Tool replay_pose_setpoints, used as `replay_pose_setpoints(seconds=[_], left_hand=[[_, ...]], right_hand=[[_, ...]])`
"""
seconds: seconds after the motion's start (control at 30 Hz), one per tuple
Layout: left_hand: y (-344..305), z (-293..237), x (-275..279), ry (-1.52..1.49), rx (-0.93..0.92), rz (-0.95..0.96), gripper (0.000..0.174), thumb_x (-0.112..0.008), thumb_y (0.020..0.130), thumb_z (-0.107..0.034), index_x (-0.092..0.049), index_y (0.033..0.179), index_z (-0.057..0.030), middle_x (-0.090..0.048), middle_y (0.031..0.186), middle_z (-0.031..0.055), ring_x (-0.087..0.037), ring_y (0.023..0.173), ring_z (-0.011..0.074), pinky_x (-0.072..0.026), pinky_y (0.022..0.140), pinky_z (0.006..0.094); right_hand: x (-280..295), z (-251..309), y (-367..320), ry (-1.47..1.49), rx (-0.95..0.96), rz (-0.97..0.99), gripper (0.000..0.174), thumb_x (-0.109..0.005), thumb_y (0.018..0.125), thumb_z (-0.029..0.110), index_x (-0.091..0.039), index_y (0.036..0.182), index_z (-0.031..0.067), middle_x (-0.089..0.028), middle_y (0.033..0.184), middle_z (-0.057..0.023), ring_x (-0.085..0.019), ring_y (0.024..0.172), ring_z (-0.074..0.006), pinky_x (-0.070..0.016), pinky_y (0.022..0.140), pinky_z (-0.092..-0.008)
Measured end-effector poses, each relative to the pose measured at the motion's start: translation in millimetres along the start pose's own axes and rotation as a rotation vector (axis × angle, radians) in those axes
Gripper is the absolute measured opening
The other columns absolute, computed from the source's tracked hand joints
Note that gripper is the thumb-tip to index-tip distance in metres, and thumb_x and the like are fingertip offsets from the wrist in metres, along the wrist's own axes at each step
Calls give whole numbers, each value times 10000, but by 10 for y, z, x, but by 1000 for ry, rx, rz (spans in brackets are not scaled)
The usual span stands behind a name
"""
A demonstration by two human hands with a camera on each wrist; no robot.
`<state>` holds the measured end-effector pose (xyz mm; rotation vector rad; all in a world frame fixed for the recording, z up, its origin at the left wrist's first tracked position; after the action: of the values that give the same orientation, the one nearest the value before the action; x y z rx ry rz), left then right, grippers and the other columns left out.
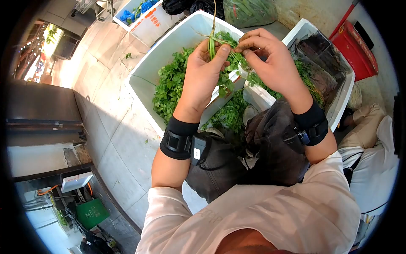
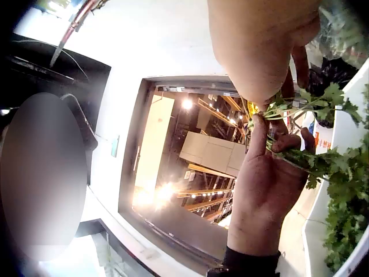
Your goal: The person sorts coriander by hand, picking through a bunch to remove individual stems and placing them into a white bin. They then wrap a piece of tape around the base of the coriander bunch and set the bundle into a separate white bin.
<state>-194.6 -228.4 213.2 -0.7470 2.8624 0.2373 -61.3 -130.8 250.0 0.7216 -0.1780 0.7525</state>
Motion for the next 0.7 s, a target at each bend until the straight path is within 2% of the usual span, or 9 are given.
replay_pose_setpoints(seconds=[0.17,0.23,0.37,0.53,0.63,0.7], left_hand=[[-10,-53,-12,-52,-1,-34,190,-669,1009,-189,-662,1085,-16,-675,963,9,-572,809,79,-482,747,249],[1,-20,-26,-14,28,25,198,-645,1024,-184,-650,1153,-34,-661,986,-14,-539,798,60,-526,820,272],[16,17,-19,13,22,12,185,-646,1023,-177,-658,1134,-31,-664,980,-4,-557,819,68,-525,821,281],[21,25,-15,18,32,-5,188,-670,1008,-175,-659,1124,-28,-651,983,5,-579,865,88,-528,828,295],[29,-7,10,139,-14,-14,194,-677,1003,-176,-655,1128,-30,-642,1016,5,-593,899,97,-528,839,297],[22,-61,-5,80,-54,-68,183,-693,989,-165,-657,1092,-18,-649,997,7,-581,876,91,-507,813,276]], right_hand=[[3,46,8,17,-57,-19,185,-742,870,113,-749,1024,11,-677,1054,-102,-691,895,-240,-566,785,-326],[20,31,8,-118,-63,-7,221,-766,858,152,-750,1027,10,-679,1039,-100,-682,860,-250,-554,750,-339],[16,-29,-3,-109,-30,10,236,-773,849,164,-751,1030,15,-675,1032,-98,-675,835,-256,-543,725,-350],[-6,22,0,-49,6,4,179,-732,851,109,-719,986,-7,-658,1008,-119,-673,822,-259,-546,741,-370],[22,49,11,-25,-82,2,168,-709,855,105,-685,971,-14,-638,972,-136,-673,818,-266,-538,732,-369],[28,44,5,-93,-107,29,170,-699,862,114,-666,972,-10,-616,949,-143,-671,813,-275,-528,715,-367]])
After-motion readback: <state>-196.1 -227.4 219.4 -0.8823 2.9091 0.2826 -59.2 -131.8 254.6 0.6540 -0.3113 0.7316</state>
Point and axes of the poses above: each hand's wrist, its own y-axis towards the middle knuckle, its own x-axis out of the back of the hand, z = x × y, the point moved 6 cm from there along y, towards the middle knuckle
